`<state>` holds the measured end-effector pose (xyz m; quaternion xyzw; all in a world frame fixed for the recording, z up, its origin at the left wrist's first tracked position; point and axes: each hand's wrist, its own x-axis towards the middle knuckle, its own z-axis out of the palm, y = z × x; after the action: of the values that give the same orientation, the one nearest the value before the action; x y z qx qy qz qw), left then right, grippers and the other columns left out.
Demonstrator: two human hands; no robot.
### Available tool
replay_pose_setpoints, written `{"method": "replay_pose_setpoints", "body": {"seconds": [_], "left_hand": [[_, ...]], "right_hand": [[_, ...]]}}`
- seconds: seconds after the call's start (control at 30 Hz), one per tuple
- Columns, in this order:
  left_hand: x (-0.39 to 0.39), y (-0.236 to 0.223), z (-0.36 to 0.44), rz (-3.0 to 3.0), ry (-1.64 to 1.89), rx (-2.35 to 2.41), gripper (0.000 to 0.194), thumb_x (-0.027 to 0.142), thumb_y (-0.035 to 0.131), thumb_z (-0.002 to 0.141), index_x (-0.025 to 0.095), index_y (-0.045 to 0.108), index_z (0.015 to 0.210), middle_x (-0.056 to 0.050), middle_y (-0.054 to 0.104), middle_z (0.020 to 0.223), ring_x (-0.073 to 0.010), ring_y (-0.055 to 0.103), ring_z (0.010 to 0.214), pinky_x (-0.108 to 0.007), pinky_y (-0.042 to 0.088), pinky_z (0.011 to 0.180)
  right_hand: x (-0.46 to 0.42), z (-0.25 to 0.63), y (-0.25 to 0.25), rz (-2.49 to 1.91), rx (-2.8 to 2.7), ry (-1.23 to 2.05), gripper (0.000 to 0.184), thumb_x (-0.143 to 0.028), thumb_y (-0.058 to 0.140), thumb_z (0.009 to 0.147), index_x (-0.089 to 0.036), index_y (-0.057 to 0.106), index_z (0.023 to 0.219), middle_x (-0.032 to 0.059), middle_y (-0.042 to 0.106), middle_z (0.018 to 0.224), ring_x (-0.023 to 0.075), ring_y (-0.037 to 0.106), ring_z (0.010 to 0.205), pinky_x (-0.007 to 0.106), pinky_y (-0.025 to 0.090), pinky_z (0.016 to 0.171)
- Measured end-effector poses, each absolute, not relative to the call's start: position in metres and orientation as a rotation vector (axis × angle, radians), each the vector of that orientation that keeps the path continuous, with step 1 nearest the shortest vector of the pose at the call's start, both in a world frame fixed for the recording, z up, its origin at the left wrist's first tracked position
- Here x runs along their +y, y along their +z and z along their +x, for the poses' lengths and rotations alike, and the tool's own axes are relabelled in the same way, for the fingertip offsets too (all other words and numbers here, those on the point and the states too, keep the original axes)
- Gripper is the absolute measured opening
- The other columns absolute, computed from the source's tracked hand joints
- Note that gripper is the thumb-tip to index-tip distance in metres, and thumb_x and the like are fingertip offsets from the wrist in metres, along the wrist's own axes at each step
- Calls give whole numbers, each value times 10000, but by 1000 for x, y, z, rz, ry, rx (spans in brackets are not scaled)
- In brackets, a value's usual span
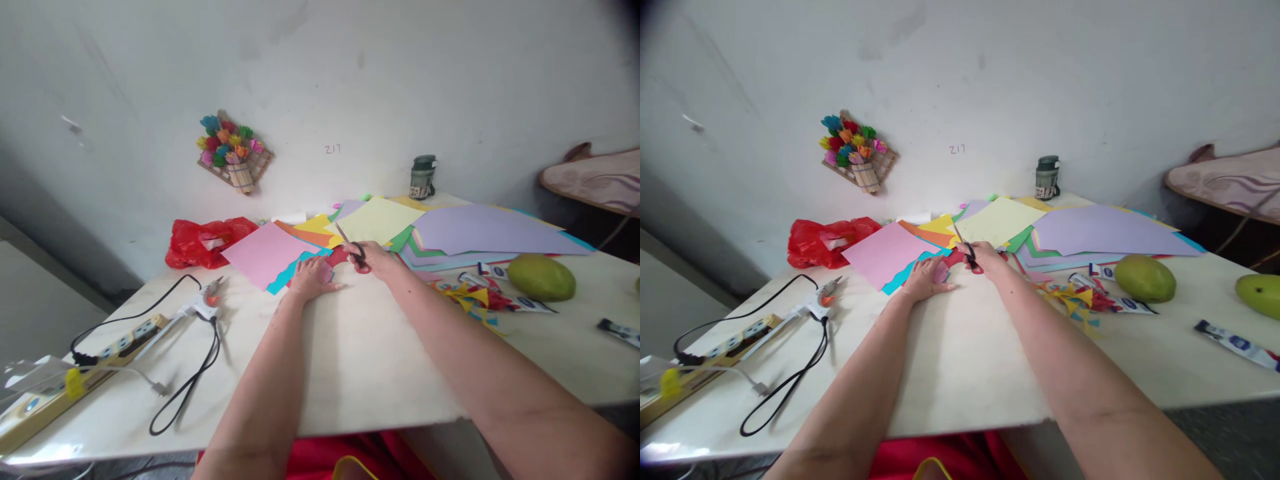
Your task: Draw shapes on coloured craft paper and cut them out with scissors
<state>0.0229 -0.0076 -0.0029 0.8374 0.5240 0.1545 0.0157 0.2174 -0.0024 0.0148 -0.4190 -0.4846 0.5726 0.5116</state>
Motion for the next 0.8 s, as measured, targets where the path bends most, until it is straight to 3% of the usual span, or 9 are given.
{"method": "replay_pose_setpoints", "body": {"seconds": [0.27,0.47,0.8], "left_hand": [[-7,-5,27,2609,631,1583,815,573,655,643,234,377,1330,-91,514,1190,-256,443,1104,-360,354,939],[-4,-8,28,2602,668,1626,870,624,656,602,245,376,1333,-97,462,1261,-283,376,1172,-388,325,972],[-4,-5,31,2628,715,1558,856,605,695,564,215,433,1280,-88,545,1175,-271,461,1097,-364,359,946]], "right_hand": [[-1,218,12,-1018,-1146,1361,351,-403,723,648,-107,558,738,-3,531,480,66,447,341,162,208,267],[0,221,14,-1048,-1130,1343,331,-395,703,681,-102,568,756,2,542,492,68,458,344,159,218,265],[0,230,20,-1127,-1045,1258,266,-351,659,745,-102,567,732,-9,530,452,68,461,331,157,236,262]]}}
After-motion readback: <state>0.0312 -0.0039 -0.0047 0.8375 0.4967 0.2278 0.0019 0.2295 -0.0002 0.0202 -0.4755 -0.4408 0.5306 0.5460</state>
